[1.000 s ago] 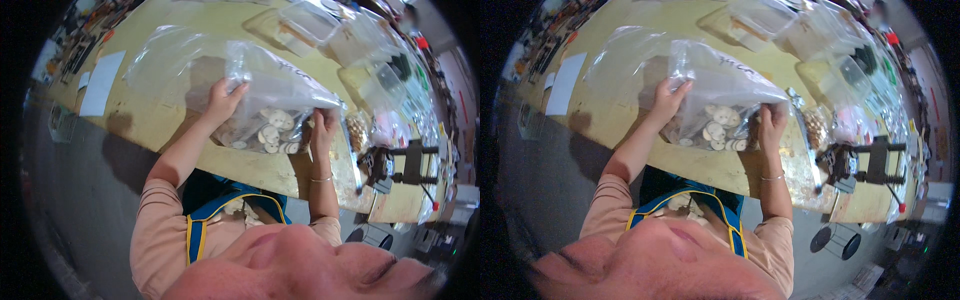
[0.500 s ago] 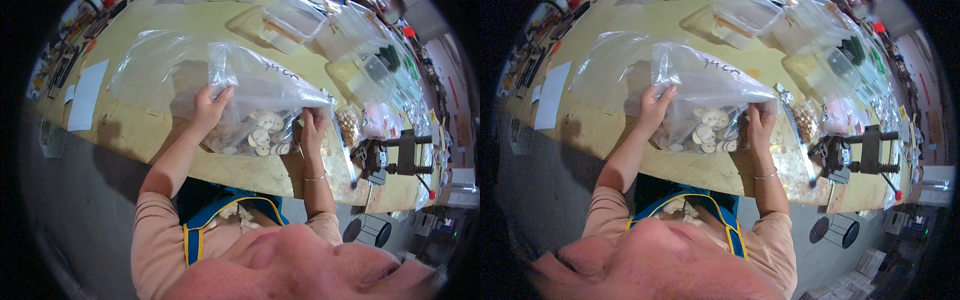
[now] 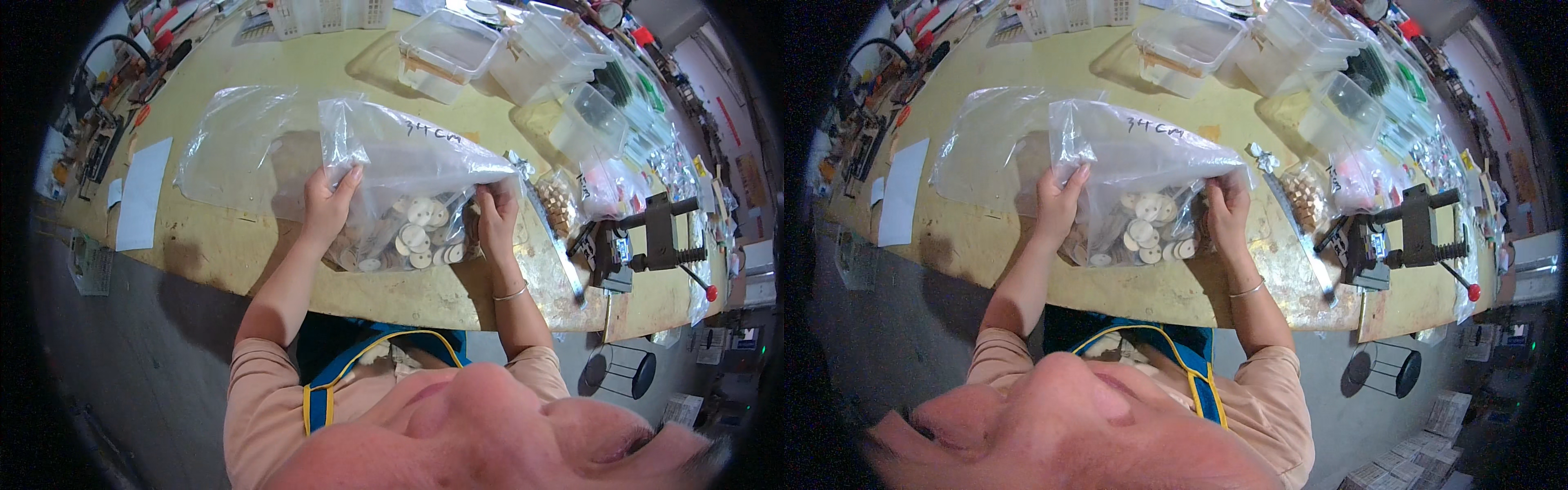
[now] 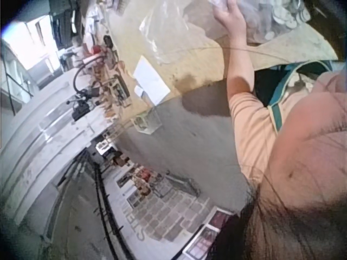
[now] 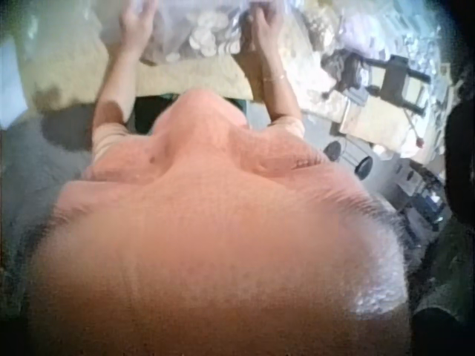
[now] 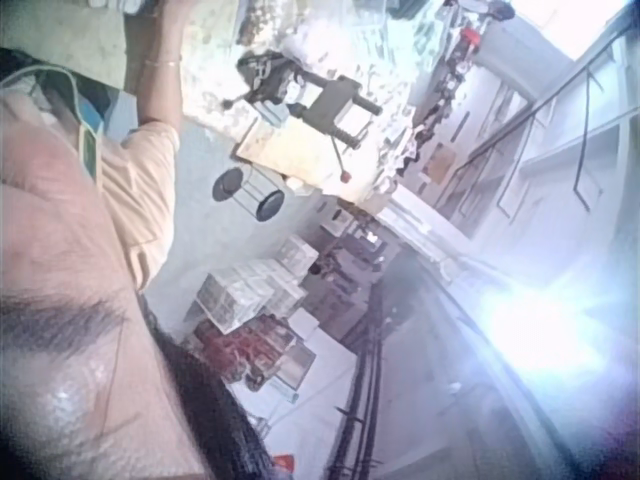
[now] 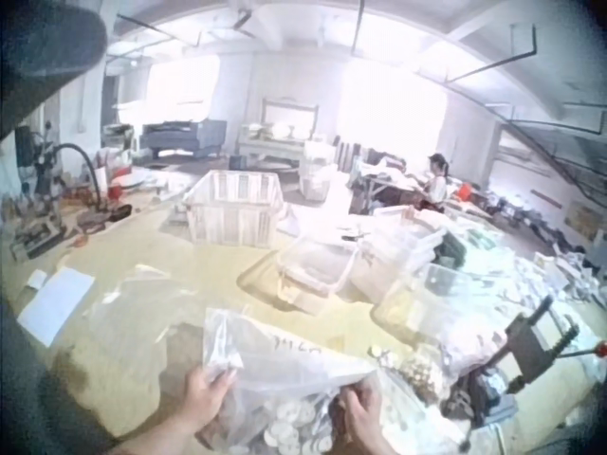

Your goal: The person sorts small round wooden buttons into clear plastic bags on a workbench. They measure the buttons with a metal ruler, write size labels on the bags with a black marker, and seal the bags. The workspace contains multiple containers and tools.

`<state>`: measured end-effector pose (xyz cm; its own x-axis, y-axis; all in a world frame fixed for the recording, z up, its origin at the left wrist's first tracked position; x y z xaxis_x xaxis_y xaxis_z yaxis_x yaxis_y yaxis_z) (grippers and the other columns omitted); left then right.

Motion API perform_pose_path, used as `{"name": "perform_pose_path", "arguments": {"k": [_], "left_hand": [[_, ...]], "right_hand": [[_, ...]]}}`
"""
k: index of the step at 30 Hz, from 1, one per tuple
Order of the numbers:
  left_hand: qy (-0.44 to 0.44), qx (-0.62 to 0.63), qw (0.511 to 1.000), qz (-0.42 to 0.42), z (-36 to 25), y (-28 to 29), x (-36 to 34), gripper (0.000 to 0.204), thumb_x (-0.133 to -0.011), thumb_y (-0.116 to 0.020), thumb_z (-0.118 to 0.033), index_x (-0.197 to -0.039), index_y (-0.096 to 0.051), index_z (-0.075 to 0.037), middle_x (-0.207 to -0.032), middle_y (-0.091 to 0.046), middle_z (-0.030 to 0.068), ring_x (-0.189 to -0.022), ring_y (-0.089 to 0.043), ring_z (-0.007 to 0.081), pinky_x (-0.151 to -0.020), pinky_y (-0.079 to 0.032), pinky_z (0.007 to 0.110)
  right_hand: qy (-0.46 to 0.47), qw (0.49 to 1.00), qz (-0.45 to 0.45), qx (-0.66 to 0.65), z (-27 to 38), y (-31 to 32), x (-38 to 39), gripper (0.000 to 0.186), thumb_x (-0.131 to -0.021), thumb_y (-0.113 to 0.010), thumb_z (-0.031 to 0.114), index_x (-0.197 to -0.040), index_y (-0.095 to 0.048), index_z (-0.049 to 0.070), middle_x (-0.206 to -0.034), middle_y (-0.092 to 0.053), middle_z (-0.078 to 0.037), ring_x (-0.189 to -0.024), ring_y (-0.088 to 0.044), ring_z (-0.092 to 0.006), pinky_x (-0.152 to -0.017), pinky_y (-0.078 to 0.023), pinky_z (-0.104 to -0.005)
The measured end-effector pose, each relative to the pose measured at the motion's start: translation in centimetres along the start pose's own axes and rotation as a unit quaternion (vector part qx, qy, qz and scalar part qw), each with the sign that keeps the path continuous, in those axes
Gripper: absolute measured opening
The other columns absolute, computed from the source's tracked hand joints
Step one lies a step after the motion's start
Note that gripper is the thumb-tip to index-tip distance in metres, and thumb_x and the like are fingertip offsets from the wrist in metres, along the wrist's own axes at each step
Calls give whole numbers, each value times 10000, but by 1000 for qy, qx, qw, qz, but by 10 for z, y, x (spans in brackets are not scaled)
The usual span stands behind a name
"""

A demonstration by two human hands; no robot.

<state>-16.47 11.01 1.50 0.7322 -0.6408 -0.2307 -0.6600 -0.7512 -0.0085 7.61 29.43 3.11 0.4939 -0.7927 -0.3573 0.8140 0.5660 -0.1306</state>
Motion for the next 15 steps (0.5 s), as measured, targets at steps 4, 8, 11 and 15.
{"name": "perform_pose_path", "arguments": {"k": [4, 8, 11, 15], "left_hand": [[-11, 0, 1000, 2, -1, -1, -1, 200, -969, -697, -186, -1055, -708, -7, -900, -702, 24, -829, -619, 91, -758, -493, 271], [-20, 18, 1000, -6, 5, 0, -1, 196, -968, -697, -186, -1046, -706, -6, -892, -687, 15, -809, -604, 89, -741, -487, 269], [-30, -4, 1000, -10, -4, -1, -1, 191, -971, -694, -182, -1043, -705, -6, -892, -680, 8, -804, -597, 85, -739, -483, 267], [-16, 6, 1000, -5, 5, 1, -2, 188, -973, -692, -177, -1051, -703, -7, -904, -684, 7, -818, -597, 82, -753, -483, 263]], "right_hand": [[-10, 1000, 2, 14, -7, 4, 0, 289, -997, -506, -9, -1278, -560, -47, -1210, -632, -66, -1127, -571, -143, -999, -442, -290], [-19, 999, 9, 40, -10, 5, 1, 281, -1003, -503, -4, -1273, -566, -49, -1210, -635, -63, -1122, -575, -140, -999, -446, -291], [-10, 1000, 1, 27, -9, 6, 0, 261, -999, -514, -8, -1248, -577, -56, -1177, -642, -68, -1106, -586, -151, -988, -452, -295], [-4, 1000, 10, 16, -8, 3, 0, 295, -995, -511, -7, -1282, -559, -53, -1215, -627, -66, -1125, -576, -149, -1003, -445, -301]]}}
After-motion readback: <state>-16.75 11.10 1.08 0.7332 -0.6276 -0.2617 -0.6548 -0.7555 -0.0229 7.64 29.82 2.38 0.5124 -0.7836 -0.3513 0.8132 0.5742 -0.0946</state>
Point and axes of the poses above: each hand's wrist, its own x-axis away from the middle knuckle, its own y-axis out of the back of the hand, z = x × y, the point moved 9 cm from there along -x, towards the middle knuckle
